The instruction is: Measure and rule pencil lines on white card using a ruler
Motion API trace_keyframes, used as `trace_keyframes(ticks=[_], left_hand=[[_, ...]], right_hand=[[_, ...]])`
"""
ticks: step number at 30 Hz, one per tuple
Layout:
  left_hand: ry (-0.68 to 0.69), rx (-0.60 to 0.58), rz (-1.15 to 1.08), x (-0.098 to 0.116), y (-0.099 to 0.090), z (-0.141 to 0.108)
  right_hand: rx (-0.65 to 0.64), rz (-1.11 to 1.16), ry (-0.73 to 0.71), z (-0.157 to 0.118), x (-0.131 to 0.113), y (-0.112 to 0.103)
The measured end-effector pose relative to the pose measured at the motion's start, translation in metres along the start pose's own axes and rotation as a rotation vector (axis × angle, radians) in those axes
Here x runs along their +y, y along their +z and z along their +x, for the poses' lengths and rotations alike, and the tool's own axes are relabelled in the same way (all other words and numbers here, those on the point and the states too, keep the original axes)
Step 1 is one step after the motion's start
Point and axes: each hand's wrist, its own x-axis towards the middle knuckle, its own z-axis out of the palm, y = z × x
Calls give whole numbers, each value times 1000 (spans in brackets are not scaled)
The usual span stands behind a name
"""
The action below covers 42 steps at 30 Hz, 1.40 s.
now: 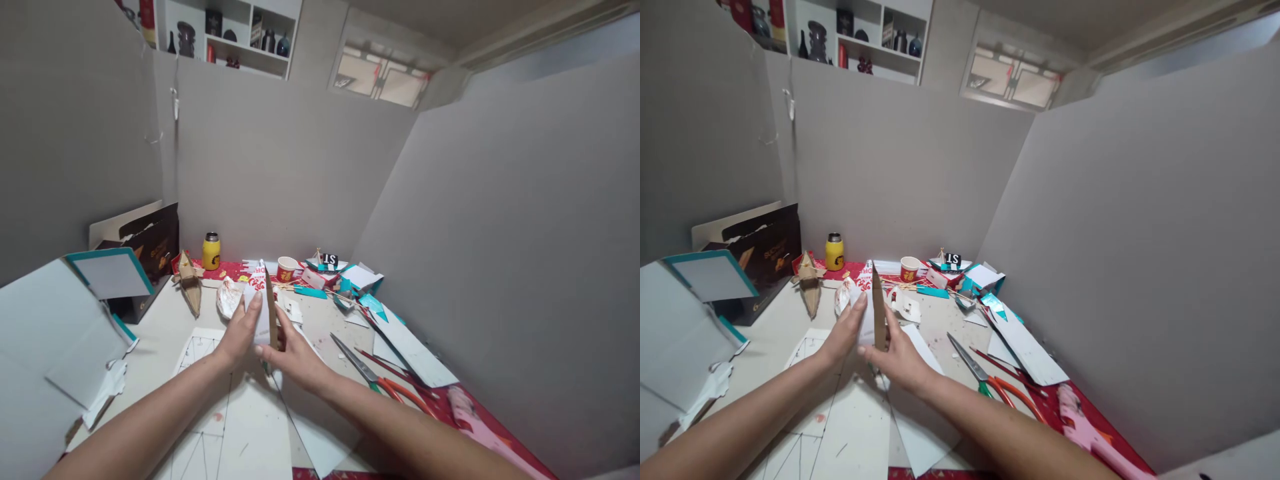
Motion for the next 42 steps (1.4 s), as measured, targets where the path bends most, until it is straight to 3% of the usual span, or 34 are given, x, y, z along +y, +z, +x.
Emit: trace_keyframes(ticks=[3, 6, 8, 11, 14, 17, 23, 31, 36, 42], left_hand=[[12, -111, 35, 0, 2, 3], [-19, -158, 145, 5, -8, 16], [-48, -117, 238, 10, -24, 29], [-51, 43, 410, 17, -58, 48], [-82, 128, 607, 14, -84, 60], [-111, 120, 767, -2, -91, 62], [-94, 54, 949, -28, -82, 59], [-78, 107, 995, -7, -93, 64], [-35, 251, 982, 21, -119, 72], [10, 494, 950, 27, -141, 73]], right_hand=[[86, -53, -46, 0, 7, -6], [172, -99, 14, 8, 7, -22], [233, -107, 62, 17, 7, -35], [300, -99, 97, 33, 11, -52], [354, -91, 143, 53, 17, -58], [386, -95, 212, 74, 23, -52], [394, -69, 340, 119, 31, -25], [428, -11, 414, 174, 34, 0], [365, -31, 434, 176, 35, -5], [376, -33, 309, 138, 18, -34]])
